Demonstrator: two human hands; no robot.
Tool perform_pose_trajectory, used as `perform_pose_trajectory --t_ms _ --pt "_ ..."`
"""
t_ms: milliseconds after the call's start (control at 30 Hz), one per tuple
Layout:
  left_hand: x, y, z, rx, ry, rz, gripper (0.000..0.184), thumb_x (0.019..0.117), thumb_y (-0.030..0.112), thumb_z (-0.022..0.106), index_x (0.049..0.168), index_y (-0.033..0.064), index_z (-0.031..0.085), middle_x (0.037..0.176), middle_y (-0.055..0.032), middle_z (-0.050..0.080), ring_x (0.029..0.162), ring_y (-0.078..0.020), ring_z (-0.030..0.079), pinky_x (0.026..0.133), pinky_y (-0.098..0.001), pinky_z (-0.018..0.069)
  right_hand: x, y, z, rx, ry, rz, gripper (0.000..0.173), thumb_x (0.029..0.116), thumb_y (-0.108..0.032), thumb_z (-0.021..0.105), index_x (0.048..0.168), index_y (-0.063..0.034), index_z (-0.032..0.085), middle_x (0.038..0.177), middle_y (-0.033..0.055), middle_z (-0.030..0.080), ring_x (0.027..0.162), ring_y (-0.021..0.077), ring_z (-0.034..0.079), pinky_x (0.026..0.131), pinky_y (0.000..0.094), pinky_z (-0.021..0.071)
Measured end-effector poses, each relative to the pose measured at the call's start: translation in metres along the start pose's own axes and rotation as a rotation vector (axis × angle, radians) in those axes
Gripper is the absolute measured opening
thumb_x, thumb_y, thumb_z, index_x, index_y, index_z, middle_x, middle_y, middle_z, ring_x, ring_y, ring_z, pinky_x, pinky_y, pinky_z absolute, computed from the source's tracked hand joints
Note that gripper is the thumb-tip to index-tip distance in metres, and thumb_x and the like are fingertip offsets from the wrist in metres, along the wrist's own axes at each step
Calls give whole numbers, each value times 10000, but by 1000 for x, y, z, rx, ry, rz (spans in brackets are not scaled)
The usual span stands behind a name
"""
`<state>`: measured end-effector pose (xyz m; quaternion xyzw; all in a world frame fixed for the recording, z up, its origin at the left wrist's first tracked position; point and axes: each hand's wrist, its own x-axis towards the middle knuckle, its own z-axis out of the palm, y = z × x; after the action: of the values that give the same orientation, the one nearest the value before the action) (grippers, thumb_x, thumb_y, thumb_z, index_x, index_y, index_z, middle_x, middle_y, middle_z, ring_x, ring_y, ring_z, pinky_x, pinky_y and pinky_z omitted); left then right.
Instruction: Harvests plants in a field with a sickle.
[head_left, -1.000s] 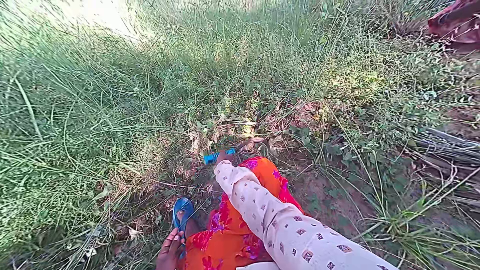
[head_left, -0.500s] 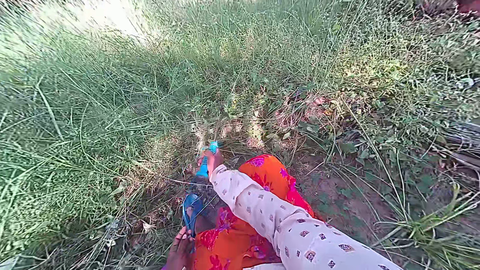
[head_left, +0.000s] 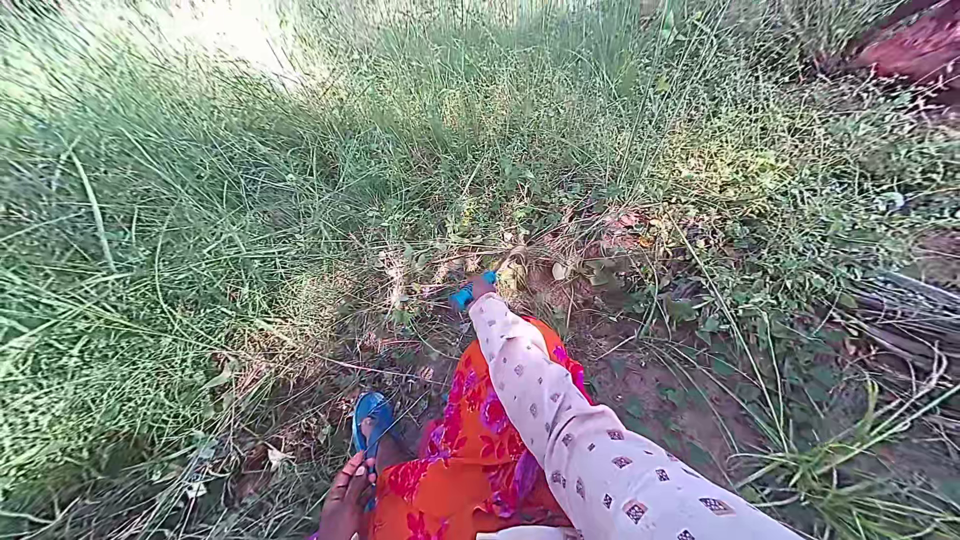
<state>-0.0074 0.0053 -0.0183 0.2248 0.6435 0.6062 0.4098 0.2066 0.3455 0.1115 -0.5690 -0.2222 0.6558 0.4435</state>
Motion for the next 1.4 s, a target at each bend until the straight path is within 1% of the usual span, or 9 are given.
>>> perform_pose_trajectory --t_ms 100,167,300,467,733,867,1000,1133,1400 --pt "2 -1 0 52 2 -14 309 1059 68 448 1350 -1 524 1002 -3 668 752 -39 642 661 -200 553 -47 18 19 -34 -398 110 130 1087 -164 465 1075 -39 500 727 34 517 561 113 538 537 255 518" --pt "0 -2 1 60 24 -27 301 1061 59 450 1343 -1 533 1005 -10 668 755 -45 641 670 -207 553 -71 32 31 -249 -683 188 226 1122 -208 406 964 -79 504 642 -8 480 498 85 505 492 221 484" --pt "-8 2 3 56 54 -24 340 1066 50 415 1392 -27 471 1021 -13 655 768 -37 647 697 -212 555 -109 73 57 -336 -766 166 257 1050 -84 541 1287 -7 479 770 47 533 580 133 562 569 280 531" --pt "-9 0 4 -16 91 -12 289 1058 38 426 1328 -3 520 1004 7 669 757 -26 652 667 -191 553 -82 56 47 -173 -369 -94 416 1056 -95 555 1425 59 443 997 188 638 741 209 638 706 357 564" --pt "-6 6 10 13 59 -16 299 1045 35 470 1330 -24 543 995 -20 686 731 -18 632 640 -167 524 23 -13 -9 393 232 -167 286 1012 -114 565 1261 17 511 935 150 559 711 214 563 636 376 518" --pt "-6 9 7 4 46 9 307 1049 29 449 1337 -32 536 1001 -20 690 744 -17 645 649 -158 532 43 -3 -12 -94 28 -74 369 1099 -131 464 1392 90 498 1172 210 640 963 224 647 891 366 533" --pt "-4 7 9 22 35 8 306 1052 52 463 1338 -27 538 1001 -27 688 743 -27 639 645 -168 527 -27 21 28 -264 -414 108 133 1084 -120 419 982 -56 476 632 7 480 483 100 499 493 238 496" --pt "-2 -1 12 74 31 12 310 1045 60 481 1330 -40 547 1019 -41 690 782 -33 648 691 -185 538 -93 79 60 -625 -758 171 233 1070 -138 528 1266 -17 494 757 34 533 567 123 561 567 273 534" --pt "-14 9 8 -21 59 6 295 1063 50 431 1331 -34 522 982 -16 672 742 -24 645 675 -179 546 -76 69 65 -605 -429 -208 485 1039 -152 585 1459 27 423 1034 207 655 768 248 674 746 404 579"
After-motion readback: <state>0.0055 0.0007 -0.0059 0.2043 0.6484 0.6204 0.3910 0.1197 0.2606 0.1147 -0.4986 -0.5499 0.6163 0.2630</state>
